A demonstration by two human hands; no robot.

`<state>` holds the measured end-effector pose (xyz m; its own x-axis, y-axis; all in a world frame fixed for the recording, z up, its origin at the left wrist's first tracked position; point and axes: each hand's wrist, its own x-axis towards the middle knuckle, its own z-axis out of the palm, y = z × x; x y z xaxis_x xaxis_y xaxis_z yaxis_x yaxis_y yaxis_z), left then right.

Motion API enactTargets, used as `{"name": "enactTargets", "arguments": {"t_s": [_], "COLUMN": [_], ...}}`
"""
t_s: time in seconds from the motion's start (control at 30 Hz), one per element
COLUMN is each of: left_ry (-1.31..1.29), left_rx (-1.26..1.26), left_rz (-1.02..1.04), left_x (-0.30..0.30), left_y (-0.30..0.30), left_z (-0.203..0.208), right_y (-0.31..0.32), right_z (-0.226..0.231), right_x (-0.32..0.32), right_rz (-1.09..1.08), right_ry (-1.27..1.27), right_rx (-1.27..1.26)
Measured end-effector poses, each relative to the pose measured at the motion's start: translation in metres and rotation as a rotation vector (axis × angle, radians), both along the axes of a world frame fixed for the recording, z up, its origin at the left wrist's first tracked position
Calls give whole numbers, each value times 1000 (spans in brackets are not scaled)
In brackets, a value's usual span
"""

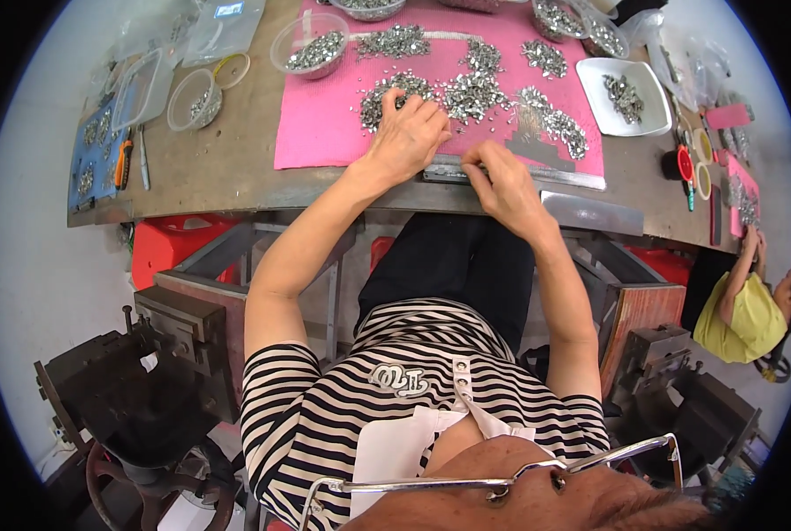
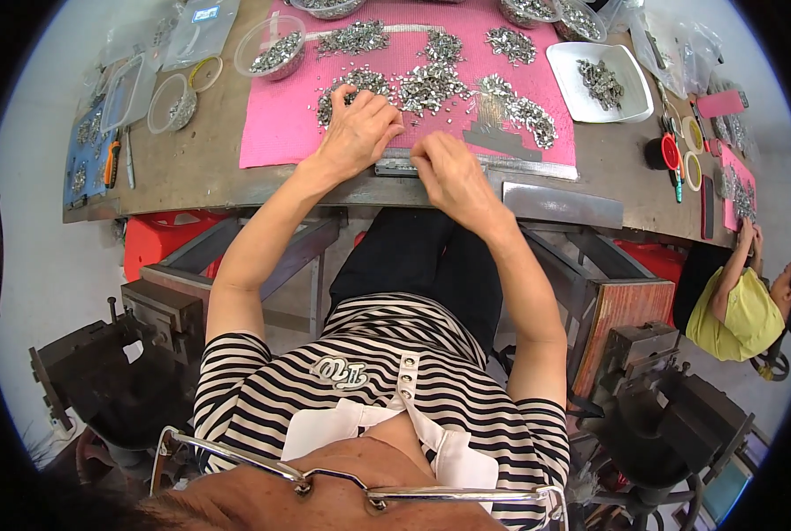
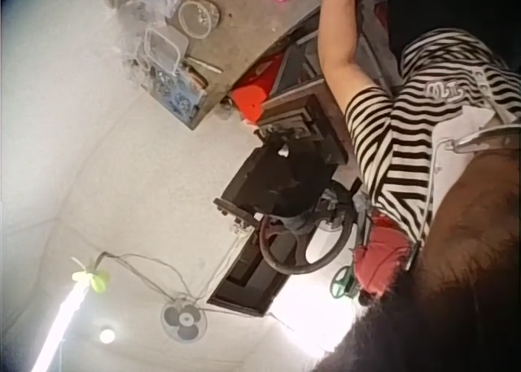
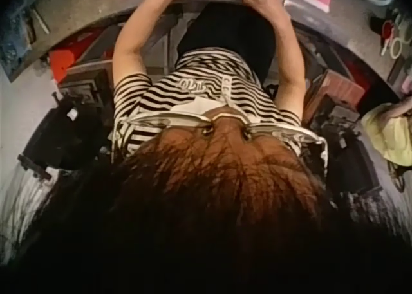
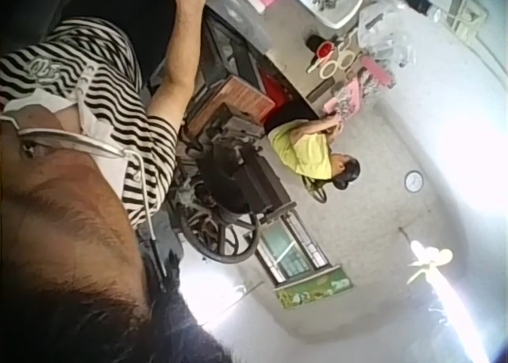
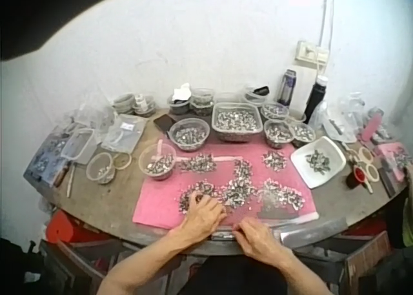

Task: The person sorts small silver-colored metal components by hand, transferring them from a plastic container into a designated tray area.

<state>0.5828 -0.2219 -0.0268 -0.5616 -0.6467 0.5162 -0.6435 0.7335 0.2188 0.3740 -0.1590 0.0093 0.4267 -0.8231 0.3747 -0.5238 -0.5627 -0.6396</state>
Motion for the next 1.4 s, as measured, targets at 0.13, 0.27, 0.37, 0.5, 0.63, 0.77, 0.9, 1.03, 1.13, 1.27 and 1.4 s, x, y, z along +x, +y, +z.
{"name": "enactTargets", "arguments": {"t_s": [0.13, 0.27, 0.37, 0.5, 0.63, 0.77, 0.9, 1.03, 1.13, 1.27, 1.4], "left_ry": [40, 88, 107, 124, 100, 303, 440, 528, 528, 503, 459], "left_rx": [-5, -11, 5, -2, 46, 267, 488, 500, 456, 411, 259], "left_rz": [18, 0, 5, 41, 46, 20, 37, -7, -14, -25, -11], "left_x": [-7, -6, -6, -8, -6, -2, 2, -3, -5, -5, -11], "left_y": [-4, -5, -2, 2, 5, 23, 54, 62, 64, 65, 67], "left_z": [-3, -6, -6, -7, -4, 7, 16, 7, 2, -2, -2], "right_y": [9, 12, 14, 15, 16, -1, -33, -49, -48, -46, -46], "right_z": [-17, -20, -22, -24, -17, -13, -14, -28, -28, -25, -24], "right_x": [9, 14, 16, 15, 13, -2, 9, 8, 10, 7, 6], "right_rz": [-60, -86, -110, -128, -66, -101, -186, -162, -156, -138, -134], "right_ry": [-44, -26, -19, -11, 29, 89, 151, 225, 254, 258, 263], "right_rx": [-64, -113, -164, -187, -279, -179, -187, -219, -235, -214, -175]}}
